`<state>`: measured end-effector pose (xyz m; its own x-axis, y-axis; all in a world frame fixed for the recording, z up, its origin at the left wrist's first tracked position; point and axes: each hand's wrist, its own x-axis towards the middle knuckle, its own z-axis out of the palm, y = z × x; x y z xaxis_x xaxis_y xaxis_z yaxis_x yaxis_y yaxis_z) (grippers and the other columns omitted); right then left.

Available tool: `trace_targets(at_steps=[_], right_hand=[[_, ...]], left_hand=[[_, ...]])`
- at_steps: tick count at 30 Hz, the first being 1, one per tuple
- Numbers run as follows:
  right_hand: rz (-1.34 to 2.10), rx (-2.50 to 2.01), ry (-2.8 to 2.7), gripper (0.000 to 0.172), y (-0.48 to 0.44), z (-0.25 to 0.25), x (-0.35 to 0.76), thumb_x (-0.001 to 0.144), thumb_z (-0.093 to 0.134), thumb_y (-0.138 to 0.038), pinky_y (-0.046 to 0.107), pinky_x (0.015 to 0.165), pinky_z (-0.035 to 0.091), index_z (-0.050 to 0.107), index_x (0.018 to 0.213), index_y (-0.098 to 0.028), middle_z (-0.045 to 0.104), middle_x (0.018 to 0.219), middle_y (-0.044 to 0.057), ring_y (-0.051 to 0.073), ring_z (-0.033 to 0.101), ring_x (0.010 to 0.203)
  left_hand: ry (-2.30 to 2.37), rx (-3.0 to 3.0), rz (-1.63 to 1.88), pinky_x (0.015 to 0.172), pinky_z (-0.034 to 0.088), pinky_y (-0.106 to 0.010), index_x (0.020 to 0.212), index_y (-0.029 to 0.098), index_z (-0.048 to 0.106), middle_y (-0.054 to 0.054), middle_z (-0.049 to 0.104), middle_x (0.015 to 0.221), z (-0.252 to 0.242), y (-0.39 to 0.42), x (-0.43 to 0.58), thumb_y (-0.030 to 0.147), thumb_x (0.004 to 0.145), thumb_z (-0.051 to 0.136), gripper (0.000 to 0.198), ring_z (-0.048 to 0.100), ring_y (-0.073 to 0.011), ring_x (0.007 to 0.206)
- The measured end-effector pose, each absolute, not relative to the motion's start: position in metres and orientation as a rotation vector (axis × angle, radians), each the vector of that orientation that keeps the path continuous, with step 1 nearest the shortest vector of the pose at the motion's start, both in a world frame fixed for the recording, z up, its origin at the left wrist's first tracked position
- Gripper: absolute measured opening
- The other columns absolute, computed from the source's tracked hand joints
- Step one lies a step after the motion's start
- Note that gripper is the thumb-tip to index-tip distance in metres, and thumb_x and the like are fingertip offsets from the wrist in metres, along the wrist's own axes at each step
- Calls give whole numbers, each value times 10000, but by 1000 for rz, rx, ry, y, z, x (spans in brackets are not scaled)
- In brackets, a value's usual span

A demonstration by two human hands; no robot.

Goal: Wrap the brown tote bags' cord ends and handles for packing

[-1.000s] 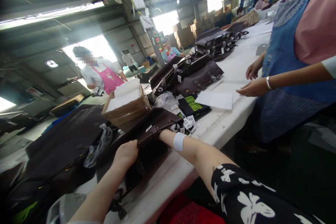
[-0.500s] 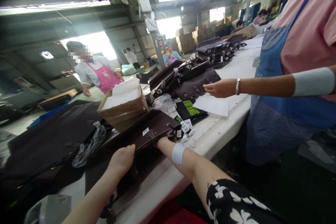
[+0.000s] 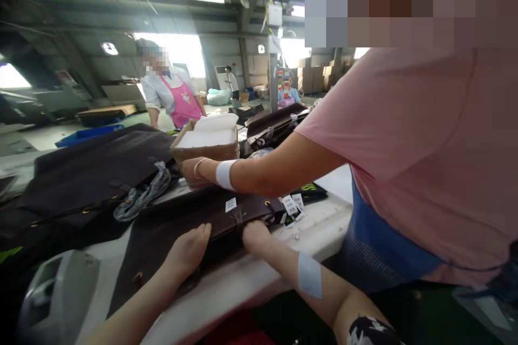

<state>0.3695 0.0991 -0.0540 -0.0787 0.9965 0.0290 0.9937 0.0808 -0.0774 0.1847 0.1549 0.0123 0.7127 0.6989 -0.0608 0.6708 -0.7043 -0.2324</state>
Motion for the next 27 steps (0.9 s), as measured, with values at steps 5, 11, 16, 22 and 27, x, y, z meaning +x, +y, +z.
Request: trace_targets(at_steps=[5,11,16,22,27], right_hand=[[35,-1733,-1927,171,38,-63,367,894,512,-204,335,918,483,651,987,-174,675,999,81,205,606,987],[-227,-1837,-1610,544,27,-62,406,792,645,-301,498,1056,362,506,1298,-156,452,1371,183,308,390,1301],[-87,-1995,-1695,841,54,-79,428,654,748,-410,508,1073,316,421,1390,-169,372,1430,188,338,351,1325],[-79,-2048,-1737,716,64,-93,427,736,641,-294,434,1046,349,417,1398,-137,457,1357,192,308,431,1259],[-147,-2103,-1678,679,60,-106,418,763,559,-191,440,1009,371,390,1419,-153,475,1329,188,311,462,1218]], left_hand=[[-1128,-2762,142,836,524,-361,1152,81,583,-185,640,1098,12,158,161,-18,846,306,425,650,-252,961],[-1124,-2790,87,779,523,-354,1088,104,586,-148,645,1029,4,161,151,15,867,296,376,655,-239,879],[-1099,-2791,-10,759,530,-352,1058,105,593,-137,639,985,-9,156,147,16,858,327,345,649,-237,870],[-1079,-2700,-112,753,539,-355,1160,53,582,-179,641,1046,-30,152,147,2,836,344,405,643,-254,926],[-1162,-2648,-226,992,442,-382,1314,2,486,-229,544,1311,-61,143,148,76,829,390,501,530,-294,1200]])
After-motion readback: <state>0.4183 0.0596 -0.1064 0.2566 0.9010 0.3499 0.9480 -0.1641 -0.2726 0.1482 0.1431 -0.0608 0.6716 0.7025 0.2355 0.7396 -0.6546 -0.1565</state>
